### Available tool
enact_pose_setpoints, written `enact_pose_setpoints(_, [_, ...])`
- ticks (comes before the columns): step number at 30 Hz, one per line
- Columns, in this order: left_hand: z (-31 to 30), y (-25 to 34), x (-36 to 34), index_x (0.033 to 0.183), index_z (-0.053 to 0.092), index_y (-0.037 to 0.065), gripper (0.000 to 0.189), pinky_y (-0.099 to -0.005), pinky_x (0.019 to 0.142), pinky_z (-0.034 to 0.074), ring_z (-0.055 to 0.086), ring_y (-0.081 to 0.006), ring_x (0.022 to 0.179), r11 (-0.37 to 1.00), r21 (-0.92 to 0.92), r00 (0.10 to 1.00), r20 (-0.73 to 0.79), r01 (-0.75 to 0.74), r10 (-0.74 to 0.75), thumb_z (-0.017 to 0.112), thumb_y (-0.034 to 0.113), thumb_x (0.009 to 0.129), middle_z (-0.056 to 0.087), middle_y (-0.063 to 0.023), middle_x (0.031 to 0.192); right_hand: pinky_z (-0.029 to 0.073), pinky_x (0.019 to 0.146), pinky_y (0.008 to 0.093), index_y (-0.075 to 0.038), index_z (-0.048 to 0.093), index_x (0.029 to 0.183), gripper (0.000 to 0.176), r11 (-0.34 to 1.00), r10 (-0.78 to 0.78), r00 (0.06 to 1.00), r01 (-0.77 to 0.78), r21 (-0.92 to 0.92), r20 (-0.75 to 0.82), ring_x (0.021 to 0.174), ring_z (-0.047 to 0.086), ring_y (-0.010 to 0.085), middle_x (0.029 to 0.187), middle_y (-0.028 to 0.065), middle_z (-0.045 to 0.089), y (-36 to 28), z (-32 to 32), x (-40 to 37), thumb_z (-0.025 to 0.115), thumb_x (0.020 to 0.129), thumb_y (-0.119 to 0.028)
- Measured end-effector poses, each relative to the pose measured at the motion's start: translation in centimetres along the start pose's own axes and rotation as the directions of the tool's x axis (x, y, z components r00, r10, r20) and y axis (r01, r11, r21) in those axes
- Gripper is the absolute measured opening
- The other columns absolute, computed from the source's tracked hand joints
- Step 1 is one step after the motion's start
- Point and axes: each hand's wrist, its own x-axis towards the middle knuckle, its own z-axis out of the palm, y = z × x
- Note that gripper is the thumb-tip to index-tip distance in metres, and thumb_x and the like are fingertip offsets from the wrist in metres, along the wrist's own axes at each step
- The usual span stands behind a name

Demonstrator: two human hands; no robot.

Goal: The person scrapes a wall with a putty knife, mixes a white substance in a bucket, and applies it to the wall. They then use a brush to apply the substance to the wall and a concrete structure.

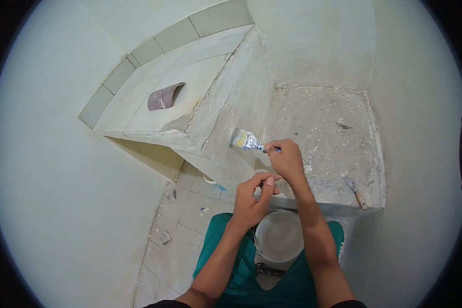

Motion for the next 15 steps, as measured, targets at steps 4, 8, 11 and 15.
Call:
enact_pose_setpoints(4, [-0.2,0.3,0.2,0.099,0.062,-0.003,0.022,-0.0254,0.069,0.046,0.058,-0.0111,0.07,1.0,0.008,1.0,-0.006,-0.023,0.023,0.048,0.013,0.096,0.063,-0.0063,0.072,0.027,0.047,0.0258,0.005,0.068,0.077,0.025,0.836,0.057,0.992,-0.107,0.538,0.109,0.049,0.036,0.0067,0.054,-0.0037,0.043,-0.3,-0.9,0.5,0.056,0.087,-0.015])
enact_pose_setpoints(8, [-0.4,0.5,0.0,0.098,0.062,-0.003,0.022,-0.025,0.07,0.046,0.058,-0.0106,0.071,1.0,0.004,1.0,-0.012,0.001,-0.001,0.048,0.013,0.096,0.063,-0.006,0.072,0.033,0.05,0.0289,0.005,0.067,0.079,0.022,0.779,0.049,0.973,-0.178,0.601,0.225,0.053,0.041,0.009,0.054,0.0009,0.044,0.9,-0.8,1.1,0.058,0.083,-0.015])
enact_pose_setpoints(11, [-0.8,0.1,-0.2,0.098,0.062,-0.003,0.022,-0.025,0.069,0.046,0.058,-0.0105,0.07,1.0,0.013,1.0,-0.017,-0.008,0.008,0.047,0.013,0.096,0.062,-0.0059,0.072,0.041,0.055,0.0345,0.004,0.068,0.082,0.025,0.969,0.053,0.959,-0.117,0.219,0.278,0.054,0.053,0.0171,0.056,0.0077,0.055,3.9,0.8,1.7,0.059,0.082,-0.02])
enact_pose_setpoints(15, [-0.9,0.3,-0.7,0.098,0.062,-0.003,0.022,-0.0252,0.069,0.046,0.058,-0.0107,0.07,1.0,0.005,0.999,-0.035,-0.009,0.009,0.047,0.013,0.096,0.062,-0.0057,0.071,0.048,0.069,0.0424,0.001,0.07,0.085,0.027,0.969,0.09,0.996,-0.086,-0.231,0.007,0.072,0.064,0.0361,0.071,0.0211,0.065,3.3,-0.5,0.5,0.057,0.08,-0.022])
